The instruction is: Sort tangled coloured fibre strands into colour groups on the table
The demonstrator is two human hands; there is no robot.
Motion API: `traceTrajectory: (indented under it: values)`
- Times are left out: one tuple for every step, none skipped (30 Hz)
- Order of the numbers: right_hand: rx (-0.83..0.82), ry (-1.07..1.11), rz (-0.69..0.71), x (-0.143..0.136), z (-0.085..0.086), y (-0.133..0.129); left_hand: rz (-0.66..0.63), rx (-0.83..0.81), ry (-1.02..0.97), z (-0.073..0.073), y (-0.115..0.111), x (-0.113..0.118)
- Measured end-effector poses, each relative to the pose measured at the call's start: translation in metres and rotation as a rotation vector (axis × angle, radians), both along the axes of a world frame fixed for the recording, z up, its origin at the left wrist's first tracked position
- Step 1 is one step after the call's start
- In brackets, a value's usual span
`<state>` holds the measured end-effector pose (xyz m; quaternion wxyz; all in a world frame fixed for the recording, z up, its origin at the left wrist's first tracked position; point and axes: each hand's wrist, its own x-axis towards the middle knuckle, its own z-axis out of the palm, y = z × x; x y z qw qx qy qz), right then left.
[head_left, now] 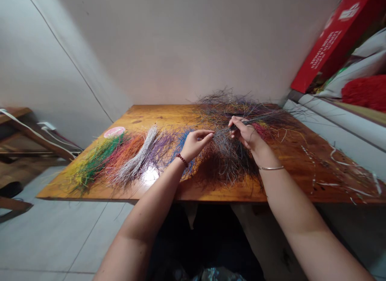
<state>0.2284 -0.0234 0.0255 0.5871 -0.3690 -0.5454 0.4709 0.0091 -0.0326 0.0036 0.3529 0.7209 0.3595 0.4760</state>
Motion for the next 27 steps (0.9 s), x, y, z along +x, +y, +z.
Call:
traceTrajectory:
  values:
    - [0.001, -0.004, 0.002, 0.0002, -0.0005, 0.0005, 0.008, 0.008, 0.009, -0.0012, 0.0012, -0.0002]
    - [-0.002, -0.008, 0.005, 0.0003, -0.0009, 0.0009, 0.012, 0.017, 0.021, -0.0025, 0.0024, -0.0003]
    - [-0.005, -0.013, 0.009, 0.0004, -0.0012, 0.0011, 0.017, 0.026, 0.032, -0.0037, 0.0037, -0.0005]
    - [-0.006, -0.018, 0.016, 0.0003, -0.0014, 0.0012, 0.019, 0.033, 0.041, -0.0049, 0.0048, -0.0006]
    - [-0.006, -0.024, 0.024, 0.0003, -0.0014, 0.001, 0.021, 0.035, 0.049, -0.0059, 0.006, -0.0008]
    - [-0.005, -0.03, 0.032, 0.0001, -0.0013, 0.0007, 0.022, 0.034, 0.055, -0.0068, 0.007, -0.0009]
    - [-0.003, -0.035, 0.038, 0.0, -0.001, 0.0004, 0.023, 0.03, 0.059, -0.0076, 0.0079, -0.001]
    - [-0.002, -0.04, 0.041, -0.0001, -0.0008, 0.0001, 0.023, 0.026, 0.061, -0.0084, 0.0086, -0.0011]
    - [-0.002, -0.043, 0.042, -0.0002, -0.0006, -0.0002, 0.02, 0.022, 0.063, -0.009, 0.0093, -0.0012]
    - [-0.002, -0.047, 0.042, -0.0002, -0.0005, -0.0003, 0.015, 0.021, 0.067, -0.0095, 0.0099, -0.0012]
    - [-0.001, -0.05, 0.043, -0.0002, -0.0006, -0.0003, 0.012, 0.024, 0.071, -0.01, 0.0103, -0.0013]
    - [0.002, -0.053, 0.046, -0.0002, -0.001, 0.0, 0.011, 0.03, 0.077, -0.0104, 0.0106, -0.0014]
    - [0.005, -0.055, 0.049, -0.0001, -0.0015, 0.0004, 0.012, 0.038, 0.083, -0.0107, 0.0108, -0.0016]
    - [0.007, -0.057, 0.051, -0.0001, -0.0022, 0.001, 0.014, 0.046, 0.088, -0.0109, 0.0109, -0.0018]
    - [0.007, -0.058, 0.051, -0.0001, -0.003, 0.0016, 0.016, 0.054, 0.092, -0.0111, 0.0109, -0.002]
    - [0.006, -0.061, 0.053, -0.0001, -0.0038, 0.0023, 0.015, 0.06, 0.093, -0.0111, 0.0108, -0.0021]
    - [0.003, -0.063, 0.054, -0.0002, -0.0046, 0.0029, 0.014, 0.064, 0.091, -0.0111, 0.0107, -0.0022]
    - [0.001, -0.065, 0.055, -0.0002, -0.0053, 0.0034, 0.01, 0.066, 0.09, -0.0109, 0.0105, -0.0023]
    - [0.0, -0.066, 0.057, -0.0002, -0.0059, 0.0038, 0.008, 0.067, 0.087, -0.0107, 0.0103, -0.0022]
    - [0.0, -0.066, 0.058, -0.0002, -0.0063, 0.0041, 0.006, 0.065, 0.085, -0.0104, 0.0101, -0.002]
    - [0.001, -0.067, 0.059, -0.0002, -0.0066, 0.0043, 0.005, 0.063, 0.082, -0.0101, 0.0099, -0.0017]
    - [0.001, -0.07, 0.06, -0.0002, -0.0067, 0.0044, 0.003, 0.059, 0.081, -0.0097, 0.0096, -0.0013]
    - [0.001, -0.072, 0.059, -0.0002, -0.0067, 0.0043, 0.001, 0.054, 0.08, -0.0094, 0.0094, -0.0009]
    - [0.001, -0.076, 0.059, -0.0002, -0.0066, 0.0043, -0.001, 0.049, 0.076, -0.0091, 0.0091, -0.0005]
    - [0.002, -0.08, 0.059, -0.0003, -0.0064, 0.0041, -0.006, 0.042, 0.066, -0.0089, 0.0088, -0.0001]
    - [0.003, -0.084, 0.062, -0.0004, -0.0062, 0.004, -0.011, 0.036, 0.053, -0.0089, 0.0085, 0.0002]
    - [0.005, -0.086, 0.065, -0.0006, -0.0059, 0.0037, -0.017, 0.03, 0.039, -0.0089, 0.0082, 0.0003]
